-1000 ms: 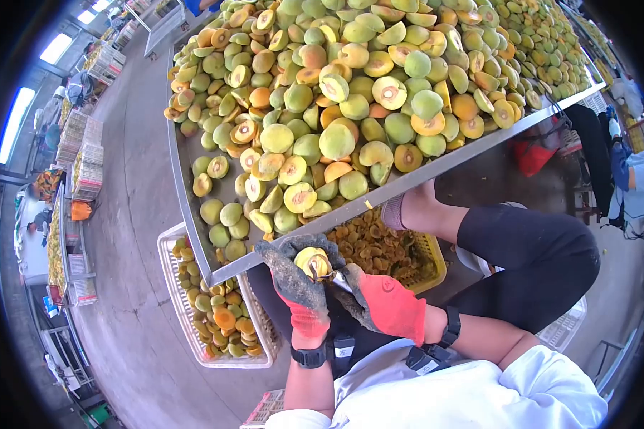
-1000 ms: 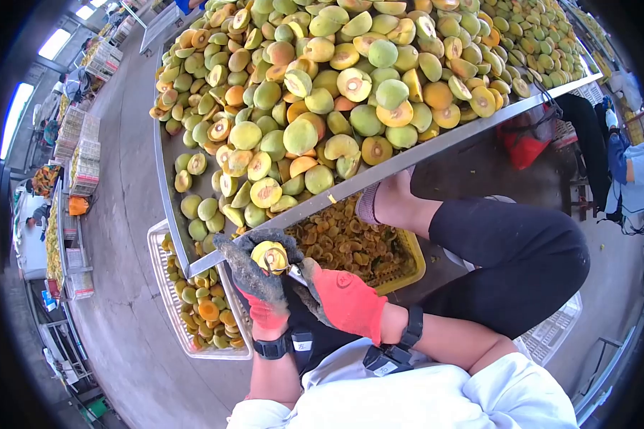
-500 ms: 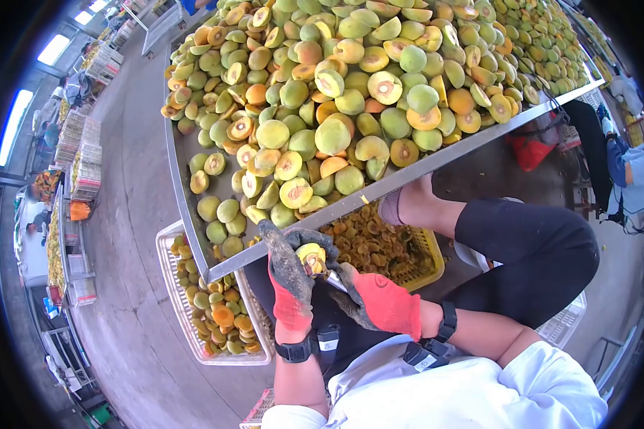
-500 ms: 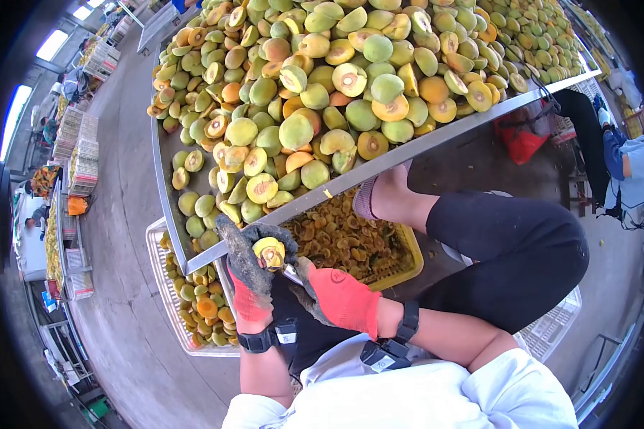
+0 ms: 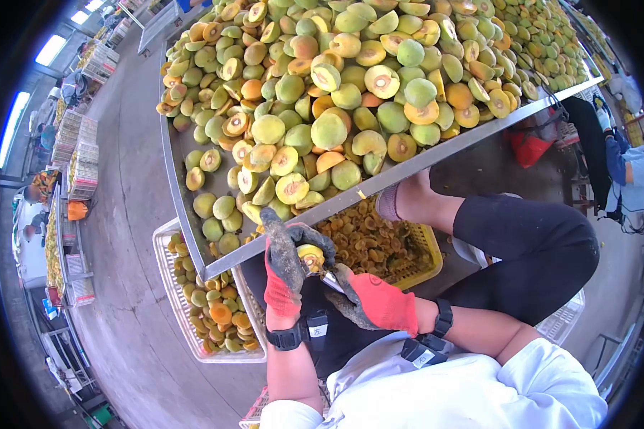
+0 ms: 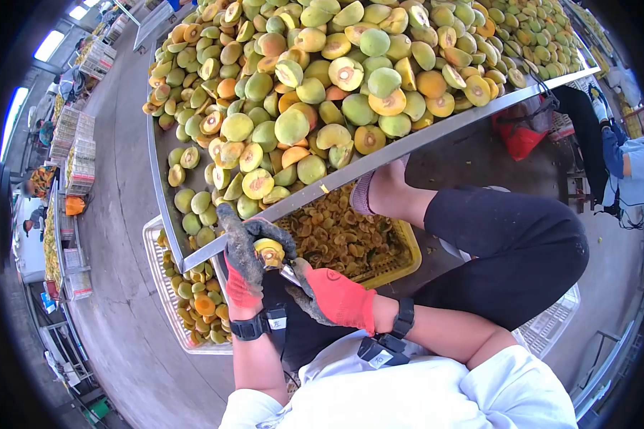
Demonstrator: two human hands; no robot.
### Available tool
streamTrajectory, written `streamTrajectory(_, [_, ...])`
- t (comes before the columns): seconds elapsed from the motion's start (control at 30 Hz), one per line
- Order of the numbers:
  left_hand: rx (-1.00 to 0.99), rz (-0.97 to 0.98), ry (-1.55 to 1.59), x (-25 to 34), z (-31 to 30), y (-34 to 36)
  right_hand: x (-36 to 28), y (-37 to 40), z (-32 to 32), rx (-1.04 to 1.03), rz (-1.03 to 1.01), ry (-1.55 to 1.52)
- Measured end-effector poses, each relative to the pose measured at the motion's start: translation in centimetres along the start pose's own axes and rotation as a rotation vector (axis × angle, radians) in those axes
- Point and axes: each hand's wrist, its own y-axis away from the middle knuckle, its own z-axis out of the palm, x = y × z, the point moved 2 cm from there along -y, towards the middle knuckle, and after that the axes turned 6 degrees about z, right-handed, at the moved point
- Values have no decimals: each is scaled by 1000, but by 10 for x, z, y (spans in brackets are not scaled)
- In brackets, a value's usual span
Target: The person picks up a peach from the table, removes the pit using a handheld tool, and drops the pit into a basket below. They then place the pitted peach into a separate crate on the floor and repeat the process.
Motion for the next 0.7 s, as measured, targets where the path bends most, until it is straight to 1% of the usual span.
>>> streamTrajectory(0.03, [0,-3,-1,0,2,1,1,0,1,0,3,-2])
streamTrajectory(0.1, [-22,221,-30,5,9,3,3,0,2,32,-82,-24])
streamTrajectory(0.13, [-22,220,-29,5,7,3,3,0,3,32,-80,-23])
streamTrajectory(0.2, [-74,62,-81,1,2,2,4,0,3,19,-48,-5])
streamTrajectory(0.33, [-43,94,-107,1,6,5,6,-1,1,-26,-25,-71])
streamTrajectory(0.4, [134,289,6,-6,8,10,-5,-2,-1,7,-54,-108])
streamTrajectory(0.43, [96,323,-18,-1,9,13,-5,-3,-1,8,-54,-109])
streamTrajectory(0.5, [99,300,-32,-2,8,14,-5,-3,0,-7,-103,-103])
streamTrajectory(0.57, [105,276,-45,1,6,14,1,-1,-1,-19,-108,-78])
streamTrajectory(0.63, [15,57,-164,7,5,12,2,1,0,-36,-116,-55])
streamTrajectory(0.67, [18,61,-164,4,4,12,3,0,0,-38,-85,-30])
streamTrajectory(0.7, [89,120,-96,-2,4,13,4,0,1,-38,-49,-8])
